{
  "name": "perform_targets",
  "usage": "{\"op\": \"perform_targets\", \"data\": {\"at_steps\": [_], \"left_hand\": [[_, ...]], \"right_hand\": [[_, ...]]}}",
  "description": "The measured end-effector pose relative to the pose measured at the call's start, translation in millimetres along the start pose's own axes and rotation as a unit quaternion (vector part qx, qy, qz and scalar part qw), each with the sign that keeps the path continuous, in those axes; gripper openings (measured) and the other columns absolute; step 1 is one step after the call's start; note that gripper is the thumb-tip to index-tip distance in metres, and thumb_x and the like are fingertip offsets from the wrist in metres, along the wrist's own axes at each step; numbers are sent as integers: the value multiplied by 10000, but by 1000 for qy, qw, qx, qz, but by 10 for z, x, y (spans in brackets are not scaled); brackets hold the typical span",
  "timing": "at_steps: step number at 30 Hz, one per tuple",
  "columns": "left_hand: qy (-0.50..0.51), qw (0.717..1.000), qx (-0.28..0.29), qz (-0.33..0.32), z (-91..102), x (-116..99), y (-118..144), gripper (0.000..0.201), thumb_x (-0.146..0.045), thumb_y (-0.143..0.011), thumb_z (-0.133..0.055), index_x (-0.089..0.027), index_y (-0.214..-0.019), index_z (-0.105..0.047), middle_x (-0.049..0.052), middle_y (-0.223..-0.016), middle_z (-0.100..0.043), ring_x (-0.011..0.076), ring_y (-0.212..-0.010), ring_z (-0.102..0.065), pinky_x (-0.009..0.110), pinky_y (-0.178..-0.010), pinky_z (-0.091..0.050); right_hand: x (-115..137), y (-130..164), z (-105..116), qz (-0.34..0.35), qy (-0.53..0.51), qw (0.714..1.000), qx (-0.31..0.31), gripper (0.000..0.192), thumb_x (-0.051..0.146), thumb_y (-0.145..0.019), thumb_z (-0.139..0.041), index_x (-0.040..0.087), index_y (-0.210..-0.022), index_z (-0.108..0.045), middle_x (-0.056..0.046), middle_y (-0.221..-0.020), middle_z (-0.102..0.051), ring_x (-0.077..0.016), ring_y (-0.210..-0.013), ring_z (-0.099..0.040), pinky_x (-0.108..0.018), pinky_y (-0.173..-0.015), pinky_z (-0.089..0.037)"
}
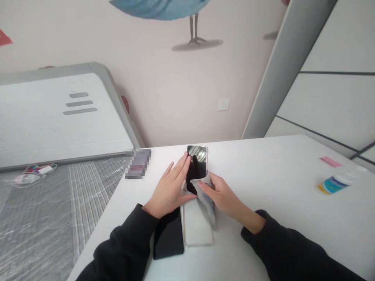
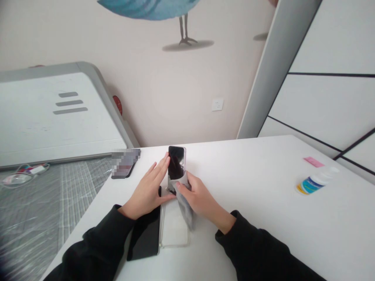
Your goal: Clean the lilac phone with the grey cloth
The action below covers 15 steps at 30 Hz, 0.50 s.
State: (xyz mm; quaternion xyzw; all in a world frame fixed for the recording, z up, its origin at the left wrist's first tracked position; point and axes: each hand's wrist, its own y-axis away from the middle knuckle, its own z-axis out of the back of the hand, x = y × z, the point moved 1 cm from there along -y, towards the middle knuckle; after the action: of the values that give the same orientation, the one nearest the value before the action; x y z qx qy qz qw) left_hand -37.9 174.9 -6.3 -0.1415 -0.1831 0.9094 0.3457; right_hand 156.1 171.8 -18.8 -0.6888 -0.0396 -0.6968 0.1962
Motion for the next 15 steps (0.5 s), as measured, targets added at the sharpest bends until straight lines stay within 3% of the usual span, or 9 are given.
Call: {"op": "perform_targets", "data": {"at_steps": [5,9,12,15], "left_hand": [[-10,1000,8,-3,6,-23,-1,1349,-357,-786,-869,-259,-1644,167,268,-1701,-208,357,-1576,-265,596,-1229,-353],[15,1000,14,-17,-4,-93,12,1382,-323,-747,-897,-266,-1646,151,272,-1700,-215,368,-1576,-265,620,-1221,-354],[38,998,16,-44,-23,-161,23,1397,-310,-729,-904,-250,-1648,146,278,-1695,-228,373,-1577,-270,628,-1221,-350],[43,997,9,-59,-24,-216,30,1350,-335,-756,-876,-230,-1653,128,283,-1698,-210,393,-1583,-248,676,-1228,-293]], "right_hand": [[-8,17,-29,15,-52,998,8,385,343,-887,-710,287,-1267,-683,-57,-1282,-728,-294,-1227,-656,-493,-1132,-466],[-4,55,-33,36,-96,995,4,551,383,-918,-720,353,-1450,-579,-33,-1516,-591,-279,-1512,-426,-535,-1289,-257],[28,105,-33,48,-99,994,22,662,436,-952,-694,401,-1563,-440,-7,-1606,-495,-247,-1599,-246,-533,-1323,-122],[64,148,-38,37,-102,993,39,699,531,-958,-668,410,-1589,-393,1,-1636,-457,-232,-1610,-207,-504,-1329,-84]]}}
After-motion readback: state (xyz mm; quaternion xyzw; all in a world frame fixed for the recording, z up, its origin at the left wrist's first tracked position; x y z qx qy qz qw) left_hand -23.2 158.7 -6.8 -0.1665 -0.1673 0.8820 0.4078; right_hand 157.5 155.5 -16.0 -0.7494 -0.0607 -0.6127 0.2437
